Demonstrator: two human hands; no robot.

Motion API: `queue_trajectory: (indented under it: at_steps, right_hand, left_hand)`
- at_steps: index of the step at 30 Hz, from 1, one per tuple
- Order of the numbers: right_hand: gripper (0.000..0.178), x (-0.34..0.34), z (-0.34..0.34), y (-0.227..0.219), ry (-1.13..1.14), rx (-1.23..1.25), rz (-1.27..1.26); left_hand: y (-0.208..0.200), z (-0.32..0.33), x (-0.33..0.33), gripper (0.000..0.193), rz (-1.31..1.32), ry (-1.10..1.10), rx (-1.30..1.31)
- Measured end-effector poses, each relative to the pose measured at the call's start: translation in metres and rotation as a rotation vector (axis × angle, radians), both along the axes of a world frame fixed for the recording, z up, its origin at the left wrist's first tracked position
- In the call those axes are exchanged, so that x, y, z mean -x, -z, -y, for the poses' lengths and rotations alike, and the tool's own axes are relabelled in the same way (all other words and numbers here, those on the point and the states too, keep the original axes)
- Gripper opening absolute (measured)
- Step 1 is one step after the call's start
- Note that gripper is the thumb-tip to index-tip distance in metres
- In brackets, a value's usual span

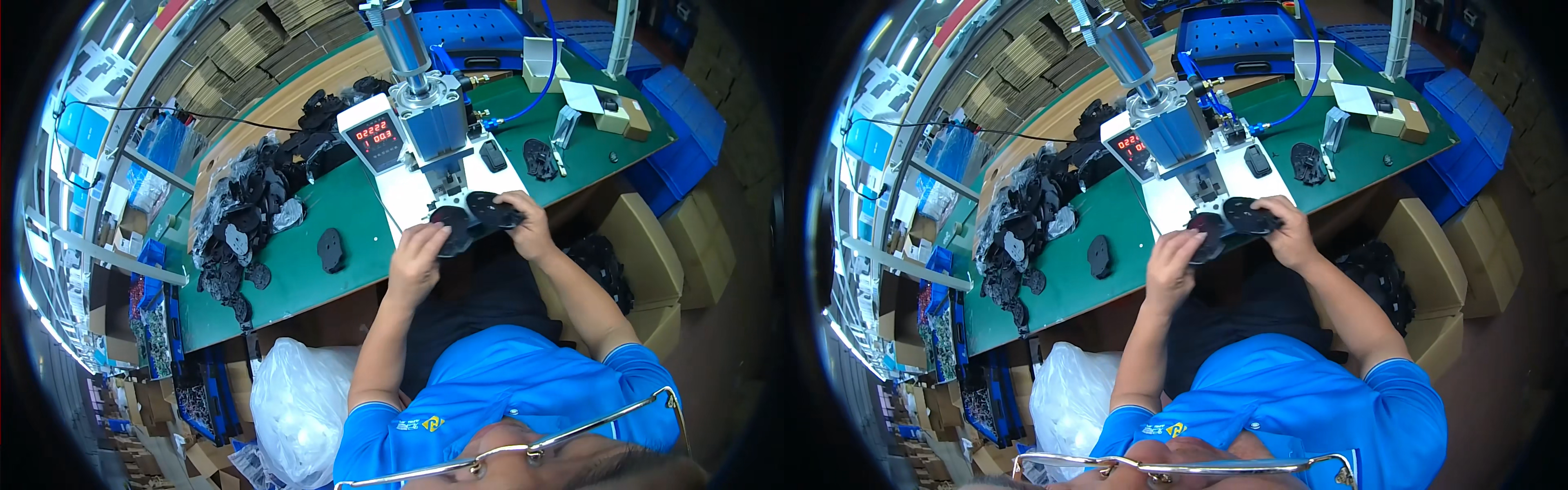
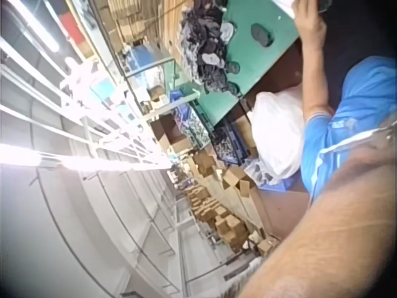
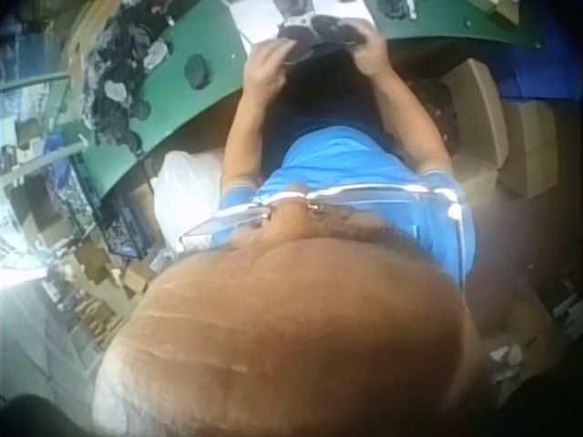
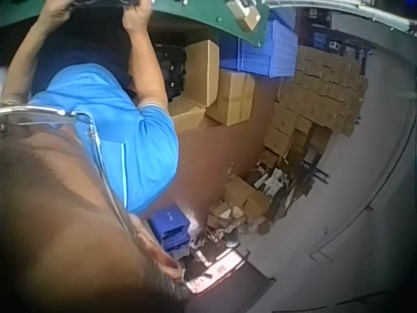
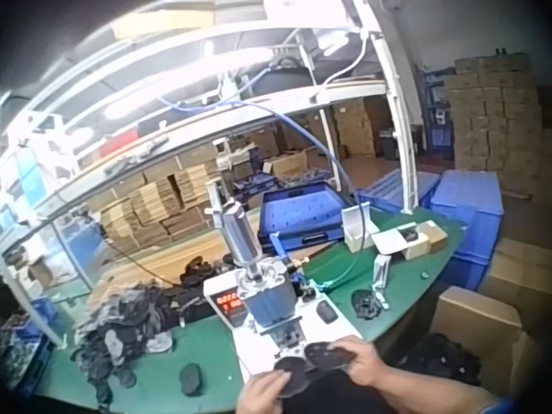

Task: Operating a manual press machine to assemble plastic or electronic components at a workbench.

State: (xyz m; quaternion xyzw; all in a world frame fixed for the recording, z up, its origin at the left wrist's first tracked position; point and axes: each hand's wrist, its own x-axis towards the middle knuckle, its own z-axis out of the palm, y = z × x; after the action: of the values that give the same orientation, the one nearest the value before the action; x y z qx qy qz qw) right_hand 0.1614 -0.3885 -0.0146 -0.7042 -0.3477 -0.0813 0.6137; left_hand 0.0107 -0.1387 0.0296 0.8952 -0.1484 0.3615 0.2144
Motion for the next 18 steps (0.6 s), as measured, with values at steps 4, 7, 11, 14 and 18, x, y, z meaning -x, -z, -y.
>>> queue_trajectory:
  at_steps: [4,7,11,14,18]
  right_hand:
    - [0.042,0.013,0.073,0.022,0.206,0.003,-0.088]
    - [0.039,0.021,0.146,0.059,0.369,0.088,-0.201]
    - [0.036,0.032,0.245,0.139,0.666,0.303,-0.323]
    - [0.04,0.048,0.301,0.193,0.802,0.57,-0.422]
    - [0.041,0.059,0.331,0.223,0.856,0.704,-0.664]
  left_hand:
    - [0.012,0.012,-0.036,0.05,0.045,0.01,-0.173]
    - [0.022,0.014,-0.048,0.051,0.033,-0.012,-0.169]
    - [0.027,0.017,-0.044,0.048,0.021,-0.037,-0.162]
    - [0.02,0.015,-0.039,0.038,-0.02,-0.068,-0.198]
    - [0.016,0.017,-0.038,0.036,-0.059,-0.076,-0.183]
